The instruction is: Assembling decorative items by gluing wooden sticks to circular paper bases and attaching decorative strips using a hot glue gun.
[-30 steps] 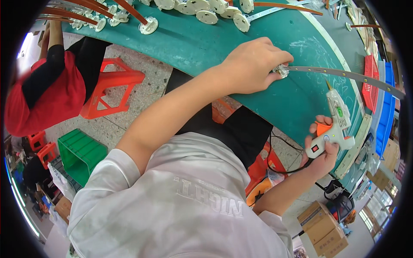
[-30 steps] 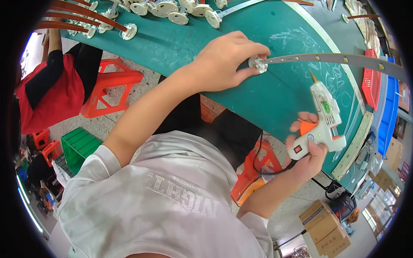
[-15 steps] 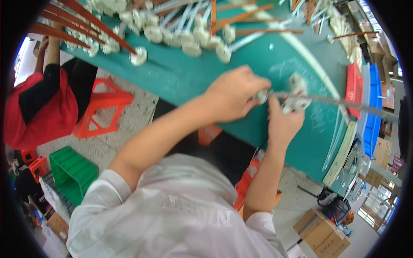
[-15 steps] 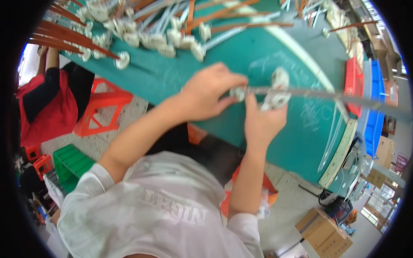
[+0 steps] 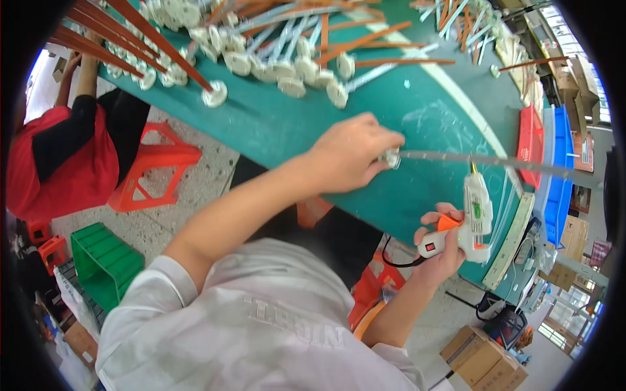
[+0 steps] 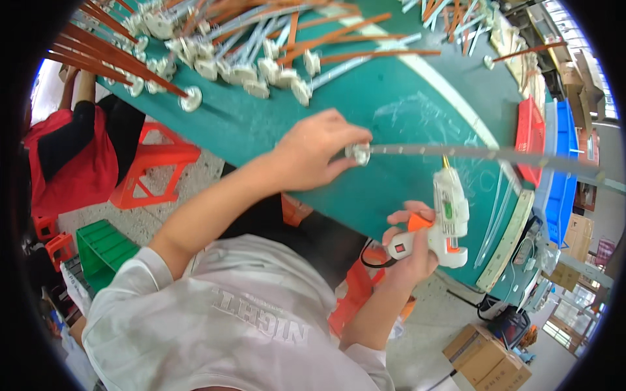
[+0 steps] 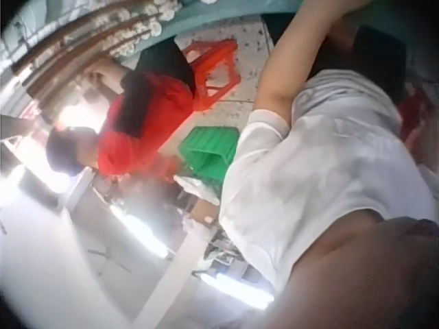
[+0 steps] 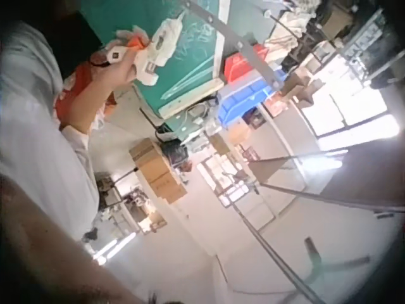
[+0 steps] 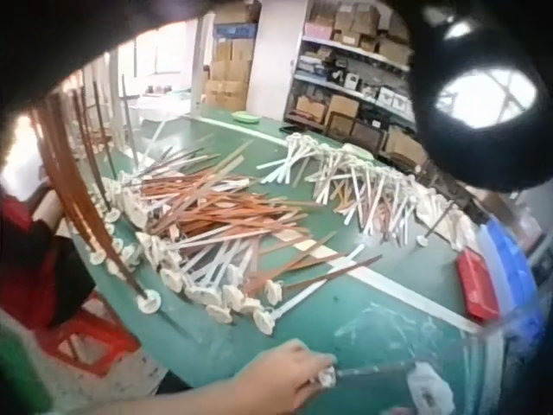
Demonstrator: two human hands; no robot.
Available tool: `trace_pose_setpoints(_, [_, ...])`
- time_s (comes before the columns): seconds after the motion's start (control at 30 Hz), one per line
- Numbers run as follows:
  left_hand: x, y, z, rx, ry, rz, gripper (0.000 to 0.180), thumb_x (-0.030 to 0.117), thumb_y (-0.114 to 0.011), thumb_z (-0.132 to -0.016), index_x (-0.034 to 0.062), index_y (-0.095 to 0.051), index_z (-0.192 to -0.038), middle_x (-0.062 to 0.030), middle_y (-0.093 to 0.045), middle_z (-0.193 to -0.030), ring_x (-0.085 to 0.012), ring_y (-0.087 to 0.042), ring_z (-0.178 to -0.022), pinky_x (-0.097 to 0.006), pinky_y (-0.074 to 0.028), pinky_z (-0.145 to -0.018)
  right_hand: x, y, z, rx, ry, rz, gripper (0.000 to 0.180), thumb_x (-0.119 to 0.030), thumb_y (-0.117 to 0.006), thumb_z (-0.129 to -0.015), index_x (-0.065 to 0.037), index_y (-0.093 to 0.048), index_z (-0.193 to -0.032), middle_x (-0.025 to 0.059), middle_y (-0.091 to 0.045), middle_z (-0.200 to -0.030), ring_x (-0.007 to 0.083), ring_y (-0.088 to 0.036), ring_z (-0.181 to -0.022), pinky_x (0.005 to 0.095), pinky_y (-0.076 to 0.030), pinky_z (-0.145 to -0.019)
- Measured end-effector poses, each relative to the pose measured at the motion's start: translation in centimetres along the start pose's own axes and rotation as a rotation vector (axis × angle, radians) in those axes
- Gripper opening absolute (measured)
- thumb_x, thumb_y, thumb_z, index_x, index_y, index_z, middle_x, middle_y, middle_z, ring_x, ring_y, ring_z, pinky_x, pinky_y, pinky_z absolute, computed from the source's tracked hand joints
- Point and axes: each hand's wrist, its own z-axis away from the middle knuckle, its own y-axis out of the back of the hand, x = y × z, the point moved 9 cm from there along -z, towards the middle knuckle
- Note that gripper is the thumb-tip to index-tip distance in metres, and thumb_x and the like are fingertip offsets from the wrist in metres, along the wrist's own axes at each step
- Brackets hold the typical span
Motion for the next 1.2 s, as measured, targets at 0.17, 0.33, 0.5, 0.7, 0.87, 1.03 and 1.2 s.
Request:
trace_pose_setpoints(0.17, [-0.4, -0.4, -0.1, -0.009, 0.015, 0.001, 0.042, 0.008, -0.081, -0.076, 0.0094, -0.068, -0.116, -0.0048, -0.073, -0.102, -0.0283, -0.064, -0.095, -0.039, -0.054, -0.082, 0.0, -0.2, 2.8, -0.161, -0.159, 0.387, 0.015, 0.000, -0.062, -0.093, 0.003, -0.060, -0.107, 0.0194, -0.069, -0.096, 0.0134, -0.055, -0.050, 0.0269, -0.045, -0.047])
trace_pose_setpoints(0.33, [-0.8, -0.7, -0.1, -0.001, 0.009, -0.027, 0.032, 0.014, -0.080, -0.080, 0.0113, -0.069, -0.111, -0.0052, -0.072, -0.095, -0.0275, -0.062, -0.095, -0.040, -0.053, -0.081, 1.2, -1.1, 2.7, -0.194, -0.214, 0.420, 0.015, 0.001, -0.063, -0.093, 0.003, -0.061, -0.108, 0.0171, -0.069, -0.096, 0.0116, -0.056, -0.052, 0.0249, -0.045, -0.049])
trace_pose_setpoints(0.5, [-0.5, -0.7, 0.1, -0.003, 0.008, -0.057, 0.039, 0.011, -0.081, -0.077, 0.0100, -0.069, -0.114, -0.0042, -0.073, -0.099, -0.0261, -0.065, -0.093, -0.038, -0.054, -0.081, 2.0, -1.8, 2.5, -0.248, -0.196, 0.489, 0.015, 0.000, -0.065, -0.094, 0.003, -0.062, -0.109, 0.0140, -0.070, -0.097, 0.0095, -0.057, -0.053, 0.0224, -0.043, -0.050])
trace_pose_setpoints(0.7, [-0.5, -0.8, 0.2, 0.003, -0.012, -0.076, 0.038, 0.012, -0.080, -0.078, 0.0102, -0.070, -0.114, -0.0041, -0.073, -0.100, -0.0260, -0.065, -0.093, -0.038, -0.054, -0.080, 2.2, -2.8, 2.3, -0.279, -0.195, 0.503, 0.020, -0.001, -0.064, -0.095, 0.003, -0.062, -0.114, 0.0112, -0.070, -0.098, 0.0075, -0.056, -0.054, 0.0219, -0.042, -0.051])
trace_pose_setpoints(0.87, [-0.6, -0.8, 0.2, 0.008, -0.004, -0.066, 0.037, 0.012, -0.080, -0.078, 0.0100, -0.070, -0.113, -0.0042, -0.074, -0.099, -0.0261, -0.065, -0.092, -0.038, -0.054, -0.080, 2.5, -3.1, 2.4, -0.260, -0.228, 0.556, 0.025, -0.003, -0.065, -0.096, 0.003, -0.061, -0.120, 0.0095, -0.070, -0.098, 0.0067, -0.056, -0.057, 0.0216, -0.043, -0.051])
trace_pose_setpoints(1.03, [-0.5, -0.7, 0.1, 0.029, -0.021, -0.061, 0.033, 0.013, -0.080, -0.079, 0.0098, -0.070, -0.111, -0.0048, -0.074, -0.097, -0.0266, -0.065, -0.091, -0.038, -0.053, -0.080, 2.4, -3.4, 2.1, -0.313, -0.147, 0.674, 0.028, -0.007, -0.067, -0.096, 0.002, -0.062, -0.122, 0.0075, -0.070, -0.096, 0.0060, -0.056, -0.061, 0.0216, -0.043, -0.053])
trace_pose_setpoints(1.2, [-0.5, -0.7, 0.1, 0.039, -0.033, -0.070, 0.033, 0.013, -0.080, -0.079, 0.0099, -0.070, -0.111, -0.0052, -0.074, -0.096, -0.0267, -0.065, -0.090, -0.038, -0.053, -0.080, 2.3, -3.4, 2.1, -0.270, -0.012, 0.861, 0.019, -0.014, -0.071, -0.096, 0.001, -0.067, -0.108, 0.0024, -0.068, -0.081, 0.0053, -0.055, -0.063, 0.0231, -0.043, -0.054])
